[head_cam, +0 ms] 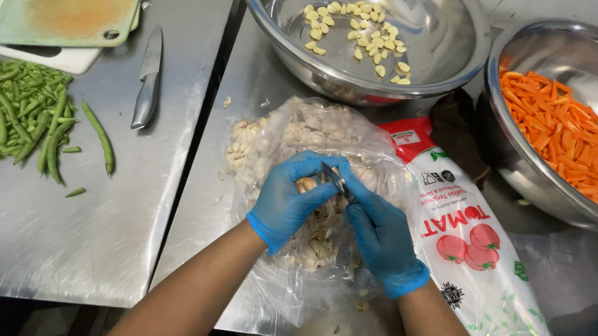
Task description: The person peels garlic cloves with a small paring knife at a stainless steel prep table, cutting off the root ends and removing the skins, and drops the peeled cloves into a metal bowl. Peeled skins and trimmings collect in a plastic bag on the table.
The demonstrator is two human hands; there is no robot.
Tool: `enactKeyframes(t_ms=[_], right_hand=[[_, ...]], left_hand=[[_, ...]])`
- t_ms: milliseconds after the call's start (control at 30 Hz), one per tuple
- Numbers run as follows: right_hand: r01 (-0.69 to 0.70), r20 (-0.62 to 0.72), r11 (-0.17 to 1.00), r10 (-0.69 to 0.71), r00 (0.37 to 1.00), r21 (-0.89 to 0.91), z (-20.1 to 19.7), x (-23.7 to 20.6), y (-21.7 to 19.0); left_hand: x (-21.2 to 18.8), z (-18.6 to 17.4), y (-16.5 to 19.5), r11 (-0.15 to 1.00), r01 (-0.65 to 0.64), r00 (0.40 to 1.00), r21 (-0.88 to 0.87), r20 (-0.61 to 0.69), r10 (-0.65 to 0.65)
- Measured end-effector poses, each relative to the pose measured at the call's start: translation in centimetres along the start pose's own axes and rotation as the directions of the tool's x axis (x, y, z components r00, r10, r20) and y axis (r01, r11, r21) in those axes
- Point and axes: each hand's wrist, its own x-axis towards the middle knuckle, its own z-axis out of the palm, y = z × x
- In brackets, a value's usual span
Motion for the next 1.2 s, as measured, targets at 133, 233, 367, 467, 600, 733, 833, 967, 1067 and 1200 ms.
enactKeyframes(t_ms=[133,233,367,467,600,733,833,967,1067,1200], right_hand=[[-0.137,0.057,0.959,0.127,0.99,0.247,-0.2,-0.1,-0.1],[-0.354,0.188,0.807,0.299,0.935,0.474,-0.6,-0.4,-0.3],[-0.159,0.198,0.922,0.092,0.976,0.353,-1.0,-0.6,0.0],[-0.039,0.162,0.953,-0.011,0.987,0.3,-0.7,-0.6,0.6],[-0.06,0.121,0.973,0.034,0.992,0.221,-0.7,-0.8,1.0],[-0.149,0.118,0.929,0.116,0.986,0.338,-0.3,-0.8,0.7],[-0.262,0.151,0.846,0.216,0.965,0.465,-0.1,-0.8,0.7],[-0.353,0.202,0.657,0.297,0.933,0.667,0.0,-0.5,1.5],[-0.353,0.193,0.57,0.323,0.927,0.742,0.2,-0.4,2.0],[-0.328,0.179,0.586,0.299,0.937,0.741,0.6,-0.3,1.8]], left_hand=[[-0.1,0.1,0.0,0.999,-0.021,0.999,0.024,0.04,0.02],[0.0,0.2,0.3,0.999,0.024,1.0,-0.036,0.014,-0.023],[-0.1,-0.1,0.9,0.996,0.06,0.998,-0.07,0.038,-0.058],[-0.2,-0.4,1.1,1.0,0.012,0.999,-0.005,0.034,-0.011],[-0.2,-0.5,1.1,0.994,-0.071,0.997,0.084,0.039,0.068],[-0.2,-0.4,1.0,0.994,-0.079,0.997,0.076,0.029,0.077],[-0.2,-0.3,0.8,0.994,-0.059,0.998,0.09,0.043,0.055],[-0.1,0.0,0.4,0.996,-0.084,0.996,0.006,0.038,0.084],[0.1,0.3,0.1,0.994,0.044,0.999,-0.096,-0.002,-0.045],[0.1,0.6,0.0,0.971,0.163,0.985,-0.174,-0.027,-0.17]])
